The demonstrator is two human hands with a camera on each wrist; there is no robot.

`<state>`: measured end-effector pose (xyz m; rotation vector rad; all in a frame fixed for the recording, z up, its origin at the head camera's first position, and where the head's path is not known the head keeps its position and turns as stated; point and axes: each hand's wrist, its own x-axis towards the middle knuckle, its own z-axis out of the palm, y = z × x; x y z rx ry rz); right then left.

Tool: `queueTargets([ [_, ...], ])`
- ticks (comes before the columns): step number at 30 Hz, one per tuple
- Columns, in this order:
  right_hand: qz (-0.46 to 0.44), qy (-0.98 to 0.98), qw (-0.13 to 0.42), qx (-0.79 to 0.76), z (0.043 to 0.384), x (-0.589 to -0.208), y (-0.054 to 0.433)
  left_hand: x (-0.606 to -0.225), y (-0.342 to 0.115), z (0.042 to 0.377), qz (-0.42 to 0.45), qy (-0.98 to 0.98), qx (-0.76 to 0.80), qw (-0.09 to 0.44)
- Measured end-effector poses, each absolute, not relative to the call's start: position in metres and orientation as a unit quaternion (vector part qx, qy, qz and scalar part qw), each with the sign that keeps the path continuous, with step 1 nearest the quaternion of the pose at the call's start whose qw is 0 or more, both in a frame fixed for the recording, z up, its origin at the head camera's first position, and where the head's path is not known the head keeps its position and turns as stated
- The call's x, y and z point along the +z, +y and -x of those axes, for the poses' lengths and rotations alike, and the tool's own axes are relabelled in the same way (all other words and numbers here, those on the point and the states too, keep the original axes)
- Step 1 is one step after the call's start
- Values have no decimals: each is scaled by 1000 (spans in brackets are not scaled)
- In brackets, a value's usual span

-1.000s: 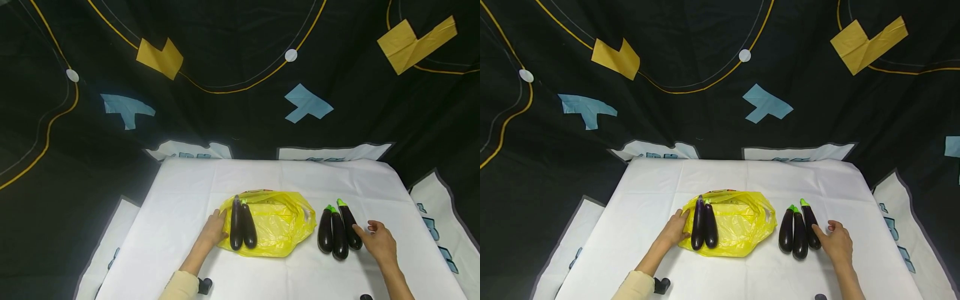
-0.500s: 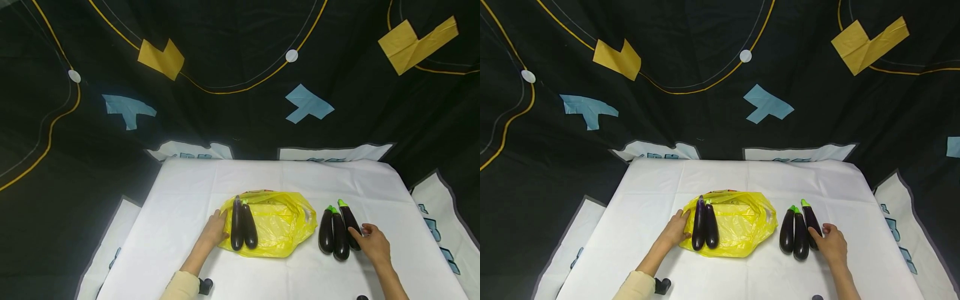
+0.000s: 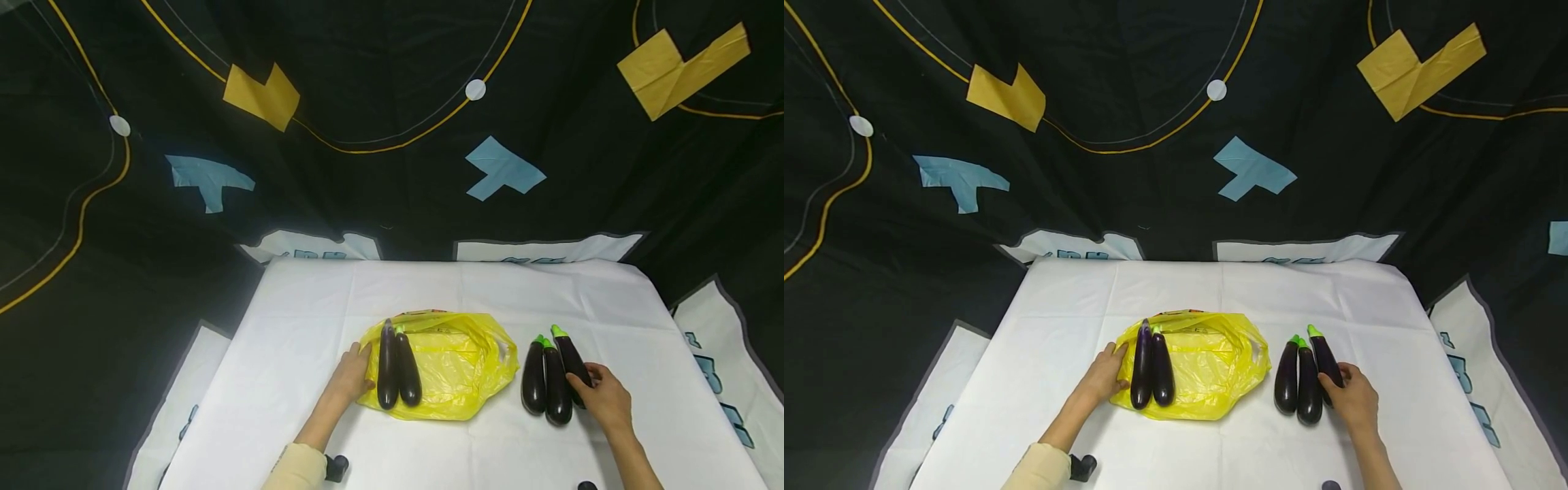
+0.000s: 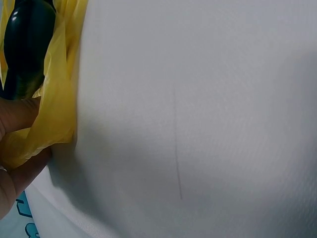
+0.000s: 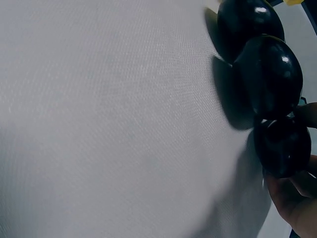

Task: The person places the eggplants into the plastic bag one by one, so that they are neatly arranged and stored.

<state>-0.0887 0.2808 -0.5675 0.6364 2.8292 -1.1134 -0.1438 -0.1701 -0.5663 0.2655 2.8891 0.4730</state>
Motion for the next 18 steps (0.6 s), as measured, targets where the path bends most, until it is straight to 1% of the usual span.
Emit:
queueTargets([
  [18,-203,914,18,-351,82,-564,287,-566,-170,144,-91,978,163,96],
])
